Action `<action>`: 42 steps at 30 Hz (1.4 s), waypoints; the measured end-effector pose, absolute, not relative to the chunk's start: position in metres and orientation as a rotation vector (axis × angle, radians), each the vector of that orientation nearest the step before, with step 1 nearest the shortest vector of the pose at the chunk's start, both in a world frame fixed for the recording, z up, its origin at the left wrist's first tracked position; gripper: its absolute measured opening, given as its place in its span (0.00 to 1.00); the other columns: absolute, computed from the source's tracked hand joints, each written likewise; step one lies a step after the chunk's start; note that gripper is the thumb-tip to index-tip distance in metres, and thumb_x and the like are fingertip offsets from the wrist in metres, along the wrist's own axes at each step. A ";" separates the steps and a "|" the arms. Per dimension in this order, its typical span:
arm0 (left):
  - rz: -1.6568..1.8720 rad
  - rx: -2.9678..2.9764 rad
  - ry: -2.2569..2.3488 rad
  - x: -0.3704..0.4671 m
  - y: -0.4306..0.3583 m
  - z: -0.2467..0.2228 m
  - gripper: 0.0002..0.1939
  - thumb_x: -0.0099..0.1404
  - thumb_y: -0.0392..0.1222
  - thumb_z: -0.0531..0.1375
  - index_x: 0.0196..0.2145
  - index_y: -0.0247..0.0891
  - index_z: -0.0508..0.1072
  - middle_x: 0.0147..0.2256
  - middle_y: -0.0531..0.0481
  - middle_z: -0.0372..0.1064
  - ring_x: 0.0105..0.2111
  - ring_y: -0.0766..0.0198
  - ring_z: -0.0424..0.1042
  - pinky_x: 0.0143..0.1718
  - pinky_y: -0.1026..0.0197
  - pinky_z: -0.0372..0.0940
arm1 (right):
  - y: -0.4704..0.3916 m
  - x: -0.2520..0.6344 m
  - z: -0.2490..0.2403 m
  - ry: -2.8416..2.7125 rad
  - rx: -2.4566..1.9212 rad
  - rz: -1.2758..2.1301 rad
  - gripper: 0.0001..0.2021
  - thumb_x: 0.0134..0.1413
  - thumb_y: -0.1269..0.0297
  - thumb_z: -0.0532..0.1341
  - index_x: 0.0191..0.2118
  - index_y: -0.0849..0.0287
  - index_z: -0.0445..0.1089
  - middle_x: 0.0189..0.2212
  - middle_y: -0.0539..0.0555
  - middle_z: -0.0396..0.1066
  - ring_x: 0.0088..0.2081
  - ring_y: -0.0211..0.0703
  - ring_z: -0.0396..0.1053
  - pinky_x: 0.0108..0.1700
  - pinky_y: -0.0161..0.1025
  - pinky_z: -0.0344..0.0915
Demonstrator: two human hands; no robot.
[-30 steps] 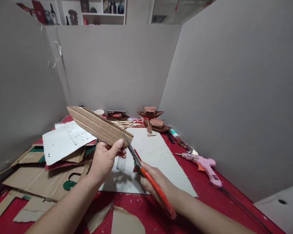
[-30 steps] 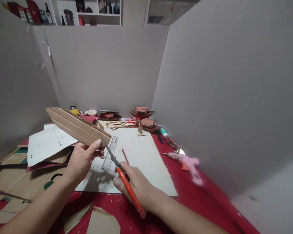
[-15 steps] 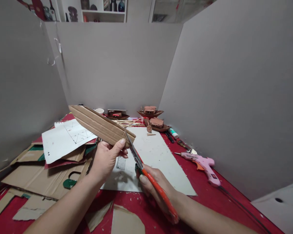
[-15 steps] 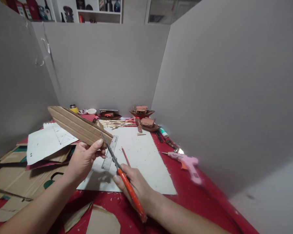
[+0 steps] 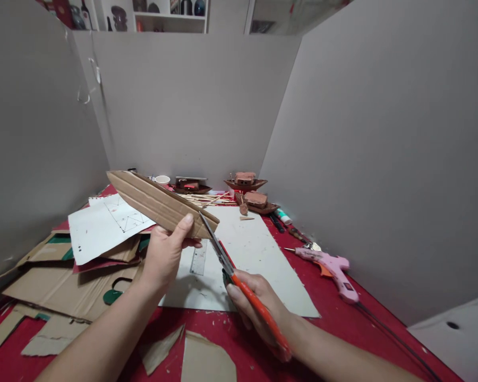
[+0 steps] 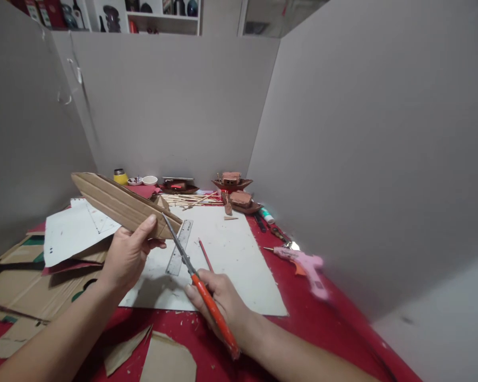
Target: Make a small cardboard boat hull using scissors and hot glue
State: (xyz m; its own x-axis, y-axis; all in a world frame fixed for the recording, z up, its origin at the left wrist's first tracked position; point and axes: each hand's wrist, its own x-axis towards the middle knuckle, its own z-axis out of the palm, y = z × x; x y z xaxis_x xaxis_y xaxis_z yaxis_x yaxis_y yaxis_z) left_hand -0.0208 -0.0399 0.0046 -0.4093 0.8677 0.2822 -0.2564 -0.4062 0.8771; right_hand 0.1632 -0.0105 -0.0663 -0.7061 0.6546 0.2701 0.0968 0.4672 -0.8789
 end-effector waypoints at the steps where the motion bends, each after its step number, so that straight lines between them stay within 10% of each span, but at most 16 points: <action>1: 1.915 1.007 1.013 -0.022 -0.039 0.005 0.12 0.57 0.46 0.67 0.35 0.34 0.76 0.31 0.48 0.75 0.27 0.65 0.71 0.24 0.65 0.69 | -0.010 0.163 -0.066 -2.134 -0.619 1.205 0.21 0.63 0.46 0.50 0.25 0.55 0.52 0.16 0.43 0.51 0.19 0.33 0.50 0.21 0.34 0.48; 10: 1.830 1.173 1.079 -0.019 -0.039 -0.006 0.11 0.59 0.45 0.66 0.26 0.34 0.75 0.21 0.54 0.67 0.21 0.69 0.64 0.22 0.66 0.66 | -0.004 0.165 -0.059 -2.215 -0.600 1.169 0.22 0.63 0.43 0.46 0.28 0.56 0.54 0.18 0.45 0.56 0.20 0.34 0.52 0.23 0.34 0.50; 42: 1.755 1.030 1.005 -0.018 -0.038 -0.007 0.12 0.58 0.45 0.66 0.37 0.35 0.77 0.34 0.47 0.78 0.31 0.59 0.76 0.31 0.61 0.70 | -0.010 0.164 -0.059 -2.105 -0.695 1.264 0.22 0.62 0.43 0.49 0.25 0.55 0.54 0.15 0.44 0.52 0.18 0.34 0.50 0.21 0.34 0.48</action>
State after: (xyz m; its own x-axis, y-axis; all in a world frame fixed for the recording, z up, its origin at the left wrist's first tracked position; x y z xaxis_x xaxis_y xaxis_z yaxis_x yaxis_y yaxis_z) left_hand -0.0175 -0.0385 -0.0074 -0.3047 0.9223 0.2379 -0.2618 -0.3212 0.9101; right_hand 0.1644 -0.0097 -0.0587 -0.6955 0.6868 0.2112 0.1363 0.4148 -0.8997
